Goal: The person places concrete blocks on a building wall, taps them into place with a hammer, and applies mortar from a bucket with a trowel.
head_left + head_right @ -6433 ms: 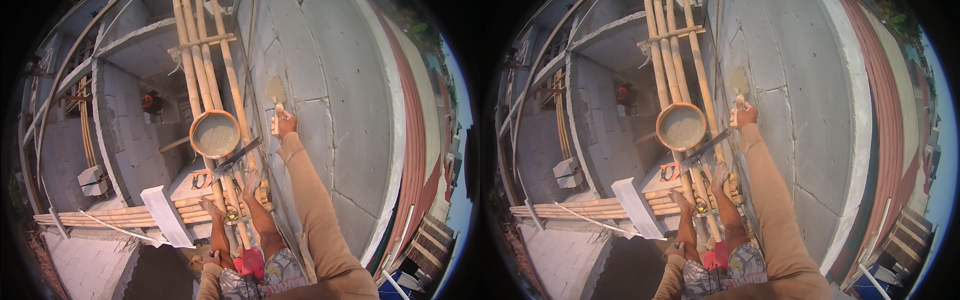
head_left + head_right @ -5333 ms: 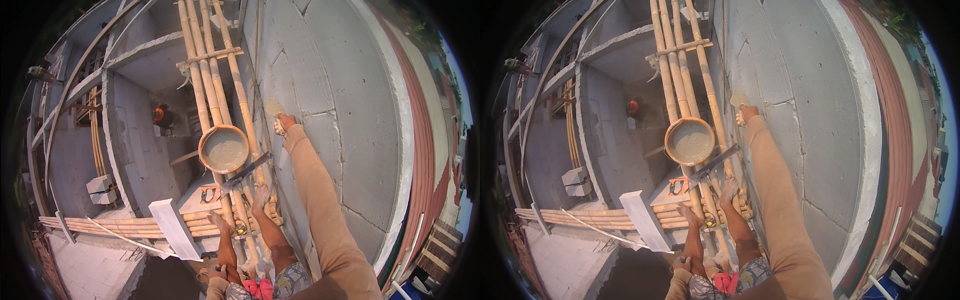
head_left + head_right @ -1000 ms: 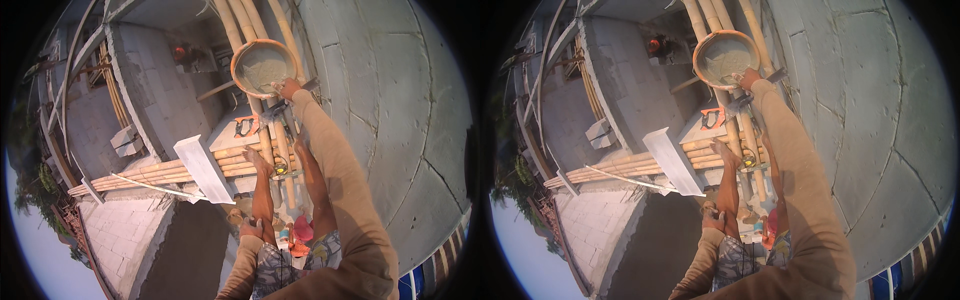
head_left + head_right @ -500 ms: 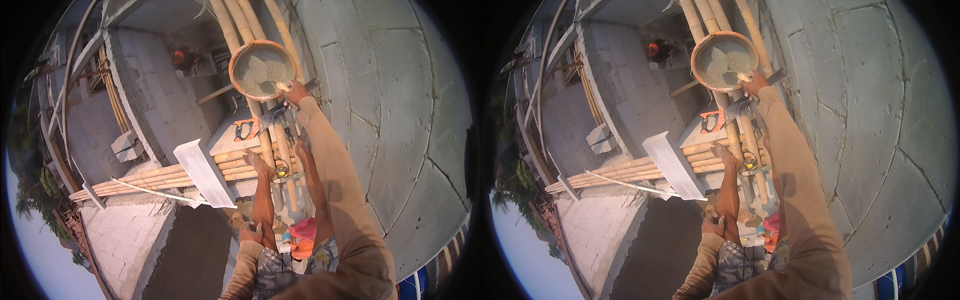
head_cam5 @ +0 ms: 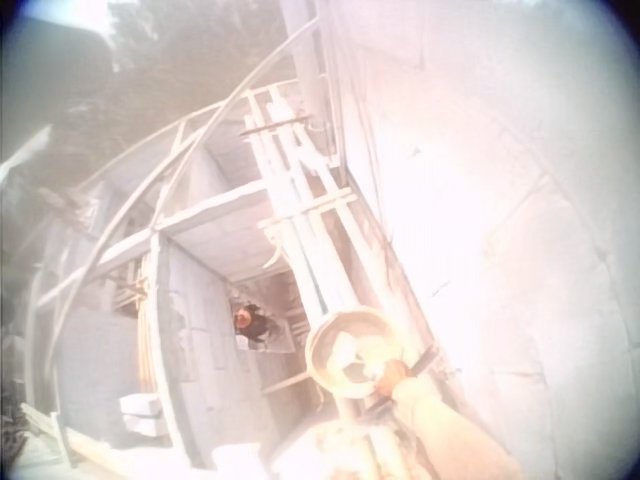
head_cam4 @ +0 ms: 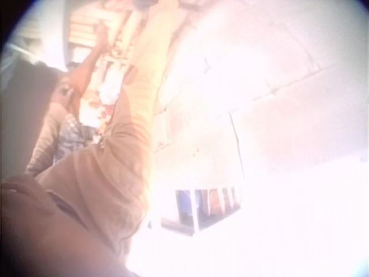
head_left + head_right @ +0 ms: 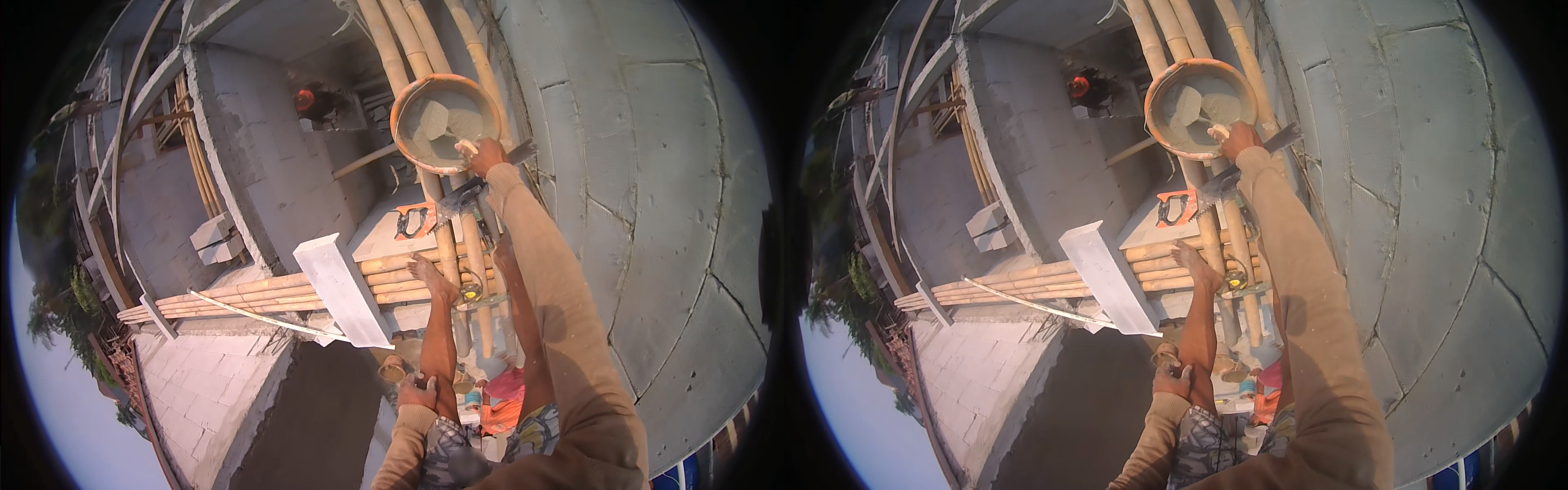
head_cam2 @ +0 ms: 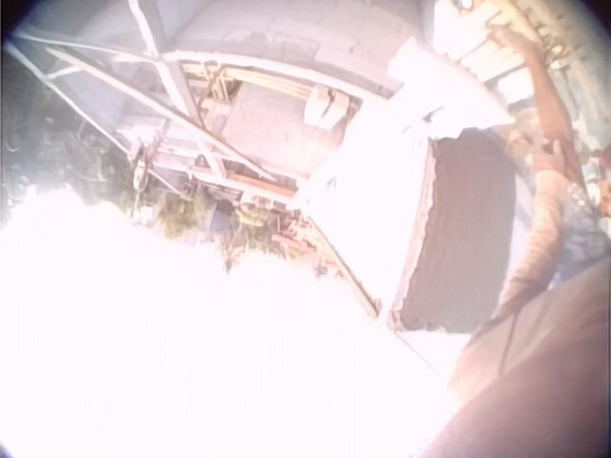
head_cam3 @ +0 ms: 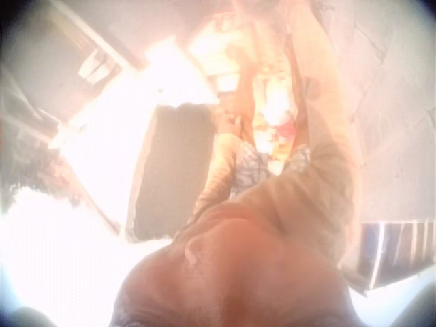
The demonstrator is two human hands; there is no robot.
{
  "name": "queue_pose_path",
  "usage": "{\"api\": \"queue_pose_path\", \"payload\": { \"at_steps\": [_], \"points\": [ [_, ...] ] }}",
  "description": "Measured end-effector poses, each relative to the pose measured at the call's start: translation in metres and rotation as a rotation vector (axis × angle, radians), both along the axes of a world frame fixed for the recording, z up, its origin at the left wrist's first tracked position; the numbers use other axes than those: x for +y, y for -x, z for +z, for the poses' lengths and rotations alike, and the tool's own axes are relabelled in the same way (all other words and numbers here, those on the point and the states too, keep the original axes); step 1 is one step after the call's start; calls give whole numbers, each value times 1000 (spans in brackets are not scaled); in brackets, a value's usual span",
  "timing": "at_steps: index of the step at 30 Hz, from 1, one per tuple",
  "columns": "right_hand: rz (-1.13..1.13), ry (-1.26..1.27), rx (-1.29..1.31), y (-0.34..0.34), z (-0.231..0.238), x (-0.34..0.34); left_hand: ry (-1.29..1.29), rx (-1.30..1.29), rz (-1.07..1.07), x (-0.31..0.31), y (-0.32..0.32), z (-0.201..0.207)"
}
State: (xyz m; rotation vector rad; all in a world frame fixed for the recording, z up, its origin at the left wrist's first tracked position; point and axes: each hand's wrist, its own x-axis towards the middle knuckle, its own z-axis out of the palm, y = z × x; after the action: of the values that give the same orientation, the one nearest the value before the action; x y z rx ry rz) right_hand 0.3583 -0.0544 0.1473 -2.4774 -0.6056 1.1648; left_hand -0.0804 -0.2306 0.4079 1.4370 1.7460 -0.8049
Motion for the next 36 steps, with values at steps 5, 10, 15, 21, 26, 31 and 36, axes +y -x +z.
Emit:
{"api": "queue_pose_path", "payload": {
  "at_steps": [5,10,15,21,26,31,36],
  "points": [
    [-23,-3,162,9,32,6,55,59,48,1,2,-1],
    [-101,-87,349,7,43,-16,35,61,43,14,-6,4],
    [-224,-278,438,2,38,-51,6,0,-22,25,6,-4],
    [-402,-366,488,10,109,-90,-6,9,-91,45,-1,4],
    [-510,-325,589,6,192,-126,-180,-160,-267,48,6,9],
    [-396,-523,357,8,243,-150,-313,-305,-339,55,-5,11],
    [-420,-489,420,3,263,-146,-267,-412,-274,65,-47,25]
  ]
}}
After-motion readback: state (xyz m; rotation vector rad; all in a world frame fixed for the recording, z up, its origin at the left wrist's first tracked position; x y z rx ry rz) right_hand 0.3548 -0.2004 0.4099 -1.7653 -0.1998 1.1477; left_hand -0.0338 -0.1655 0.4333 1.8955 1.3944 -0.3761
